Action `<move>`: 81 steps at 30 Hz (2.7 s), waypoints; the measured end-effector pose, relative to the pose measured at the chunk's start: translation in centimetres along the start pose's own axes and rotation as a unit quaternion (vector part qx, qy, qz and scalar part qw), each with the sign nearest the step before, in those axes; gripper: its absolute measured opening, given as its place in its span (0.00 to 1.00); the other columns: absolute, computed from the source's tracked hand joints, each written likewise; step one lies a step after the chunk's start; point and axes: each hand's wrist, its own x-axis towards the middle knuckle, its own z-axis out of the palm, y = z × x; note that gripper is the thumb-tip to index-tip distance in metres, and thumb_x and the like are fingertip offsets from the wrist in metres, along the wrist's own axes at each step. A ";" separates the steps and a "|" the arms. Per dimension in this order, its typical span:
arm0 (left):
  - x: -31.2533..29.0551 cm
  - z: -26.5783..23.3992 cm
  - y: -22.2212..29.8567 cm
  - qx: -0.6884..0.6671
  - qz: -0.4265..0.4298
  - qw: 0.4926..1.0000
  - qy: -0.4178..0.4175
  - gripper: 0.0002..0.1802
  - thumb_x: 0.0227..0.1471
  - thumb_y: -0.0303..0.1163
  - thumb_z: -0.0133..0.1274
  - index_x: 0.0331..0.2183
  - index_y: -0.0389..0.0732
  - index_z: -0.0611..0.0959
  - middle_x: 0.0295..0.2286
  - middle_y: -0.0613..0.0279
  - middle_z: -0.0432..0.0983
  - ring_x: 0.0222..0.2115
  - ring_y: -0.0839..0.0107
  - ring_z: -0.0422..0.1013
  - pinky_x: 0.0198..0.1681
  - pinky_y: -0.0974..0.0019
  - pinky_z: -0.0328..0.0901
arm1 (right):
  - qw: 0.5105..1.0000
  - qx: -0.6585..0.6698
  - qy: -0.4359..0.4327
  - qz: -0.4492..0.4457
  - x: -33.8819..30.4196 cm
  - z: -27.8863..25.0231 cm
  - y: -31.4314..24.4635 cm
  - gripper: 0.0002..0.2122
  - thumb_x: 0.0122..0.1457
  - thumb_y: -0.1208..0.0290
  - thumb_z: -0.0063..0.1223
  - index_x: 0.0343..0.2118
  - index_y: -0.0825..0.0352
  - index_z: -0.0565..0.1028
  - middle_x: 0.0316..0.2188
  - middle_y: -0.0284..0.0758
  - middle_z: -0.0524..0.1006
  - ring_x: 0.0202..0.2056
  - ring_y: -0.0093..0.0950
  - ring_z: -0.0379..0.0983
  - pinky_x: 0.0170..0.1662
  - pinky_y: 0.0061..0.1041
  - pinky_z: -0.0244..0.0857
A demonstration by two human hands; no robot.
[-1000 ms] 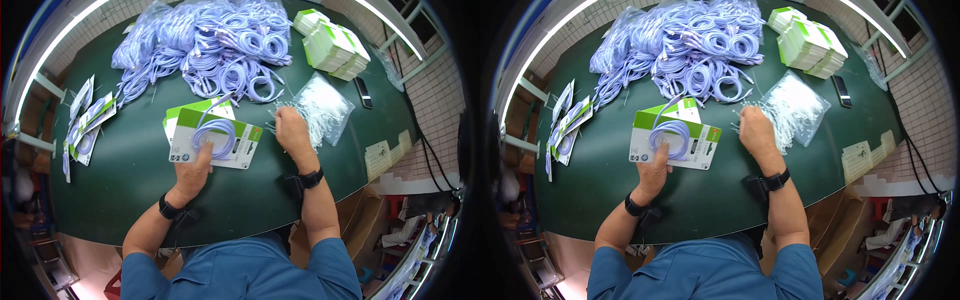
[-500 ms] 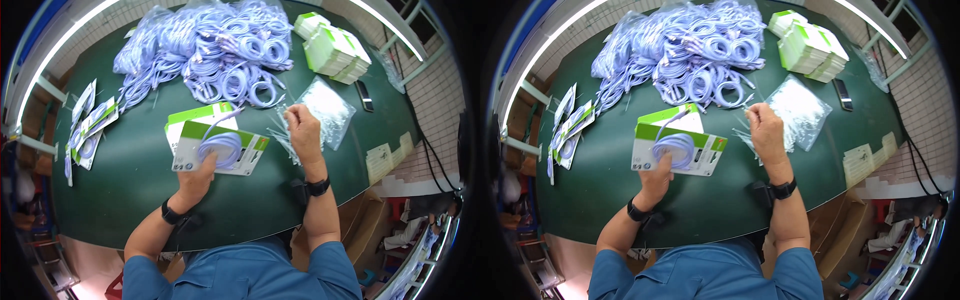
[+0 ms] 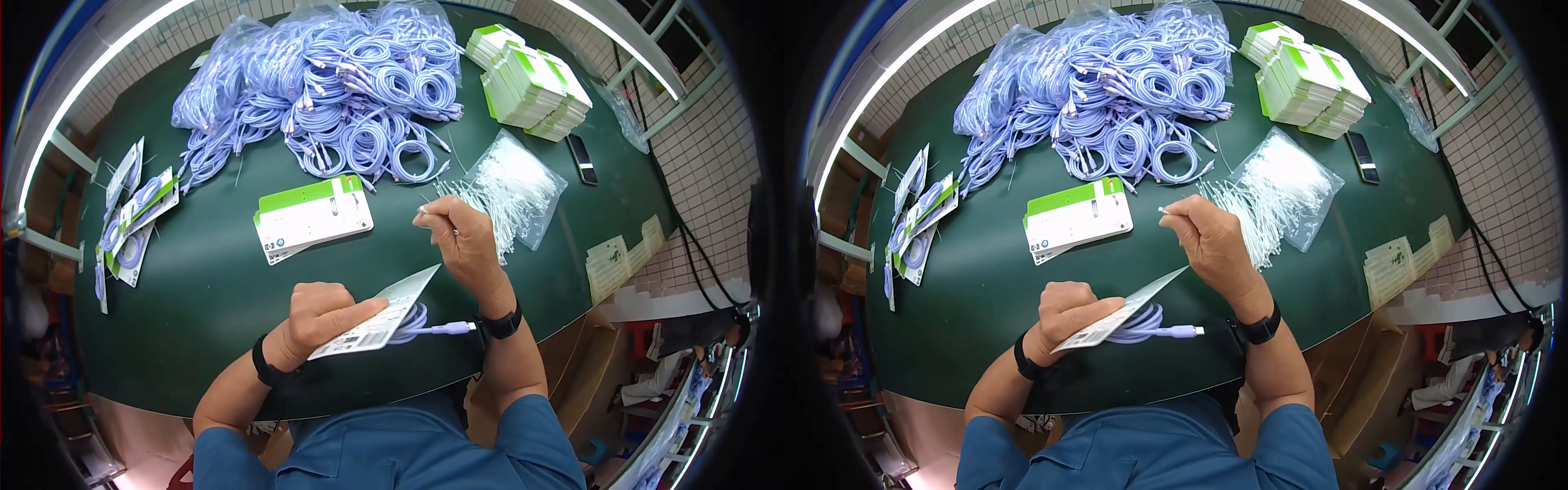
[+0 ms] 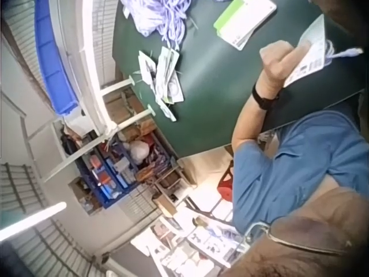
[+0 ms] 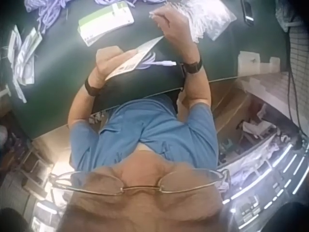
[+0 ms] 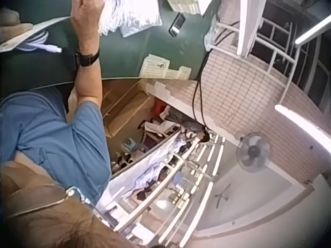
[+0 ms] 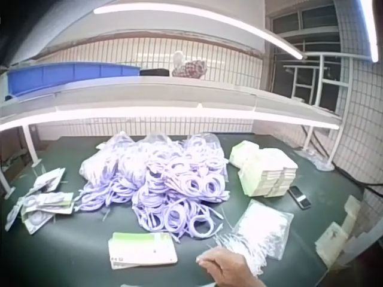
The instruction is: The person packages a cable by placing it onto a card and securing it by hand using a zip tie. After pulling the zip tie tight, the person places the packaged cable into a box and picks up another cable and card.
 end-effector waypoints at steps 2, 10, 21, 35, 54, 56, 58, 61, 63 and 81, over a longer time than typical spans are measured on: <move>-0.1 0.0 0.3 0.035 0.043 0.998 -0.016 0.25 0.42 0.31 0.67 0.46 0.44 0.90 0.16 0.73 0.60 0.14 0.78 0.62 0.15 0.69 0.54 | 0.995 -0.015 -0.007 -0.096 0.2 0.2 -0.3 0.04 0.63 0.82 0.61 0.40 0.69 0.80 0.32 0.34 0.81 0.28 0.22 0.76 0.32 0.22 0.71; 1.0 -1.3 1.6 0.130 0.145 0.977 -0.086 0.24 0.42 0.34 0.67 0.46 0.49 0.90 0.17 0.77 0.56 0.14 0.82 0.56 0.16 0.71 0.49 | 0.992 0.085 -0.051 -0.079 0.0 -0.3 -2.8 0.08 0.53 0.86 0.66 0.35 0.68 0.83 0.33 0.39 0.83 0.31 0.28 0.80 0.33 0.25 0.73; 1.1 -0.8 2.5 0.100 0.169 0.977 -0.077 0.23 0.44 0.33 0.64 0.47 0.44 0.88 0.17 0.78 0.54 0.16 0.83 0.57 0.17 0.73 0.49 | 0.950 0.270 -0.143 -0.063 -1.1 -0.4 -6.9 0.10 0.49 0.87 0.69 0.34 0.70 0.83 0.28 0.42 0.84 0.27 0.30 0.81 0.30 0.26 0.72; 0.6 -0.3 2.1 0.078 0.169 0.980 -0.069 0.23 0.43 0.33 0.63 0.45 0.43 0.89 0.17 0.78 0.55 0.16 0.83 0.58 0.16 0.73 0.50 | 0.954 0.234 -0.183 -0.033 -1.3 0.4 -6.6 0.09 0.50 0.86 0.70 0.34 0.70 0.83 0.28 0.41 0.85 0.29 0.31 0.83 0.32 0.26 0.74; 0.5 -0.1 1.8 0.078 0.166 0.981 -0.067 0.21 0.43 0.33 0.63 0.43 0.43 0.89 0.17 0.78 0.57 0.16 0.83 0.60 0.17 0.73 0.51 | 0.946 0.207 -0.249 -0.004 -1.1 0.4 -6.5 0.09 0.49 0.86 0.68 0.33 0.68 0.84 0.31 0.38 0.85 0.31 0.31 0.84 0.35 0.26 0.75; 0.4 0.0 1.8 0.076 0.165 0.981 -0.061 0.21 0.42 0.33 0.64 0.43 0.43 0.89 0.18 0.78 0.58 0.16 0.83 0.60 0.17 0.73 0.50 | 0.939 0.206 -0.274 0.010 -1.0 0.2 -6.6 0.09 0.49 0.85 0.68 0.33 0.67 0.84 0.31 0.38 0.85 0.32 0.31 0.84 0.34 0.25 0.75; 0.4 0.2 1.6 0.071 0.164 0.983 -0.049 0.21 0.42 0.33 0.64 0.43 0.43 0.89 0.18 0.77 0.58 0.16 0.83 0.60 0.17 0.73 0.50 | 0.924 0.203 -0.322 0.041 -0.9 0.1 -6.7 0.09 0.48 0.85 0.69 0.33 0.66 0.84 0.31 0.36 0.85 0.32 0.30 0.83 0.34 0.24 0.74; 0.4 0.3 1.9 0.065 0.152 0.985 -0.044 0.21 0.41 0.33 0.64 0.43 0.43 0.89 0.18 0.77 0.59 0.16 0.82 0.60 0.17 0.72 0.50 | 0.919 0.204 -0.332 0.057 -0.7 -0.2 -6.7 0.08 0.49 0.84 0.69 0.32 0.67 0.84 0.31 0.36 0.84 0.32 0.29 0.83 0.34 0.24 0.73; 0.5 0.5 2.0 0.063 0.149 0.986 -0.041 0.22 0.41 0.32 0.64 0.43 0.43 0.89 0.18 0.76 0.59 0.16 0.82 0.60 0.17 0.72 0.50 | 0.917 0.202 -0.337 0.062 -0.5 -0.3 -6.7 0.08 0.49 0.84 0.69 0.32 0.67 0.84 0.30 0.35 0.84 0.31 0.29 0.82 0.33 0.24 0.73; 0.8 3.0 1.2 -0.106 -0.213 0.949 0.209 0.16 0.51 0.25 0.67 0.44 0.42 0.88 0.23 0.71 0.72 0.20 0.79 0.68 0.21 0.70 0.63 | 0.976 0.174 0.128 -0.006 -1.4 1.3 -4.6 0.10 0.61 0.86 0.60 0.45 0.72 0.80 0.35 0.37 0.80 0.34 0.22 0.76 0.39 0.20 0.70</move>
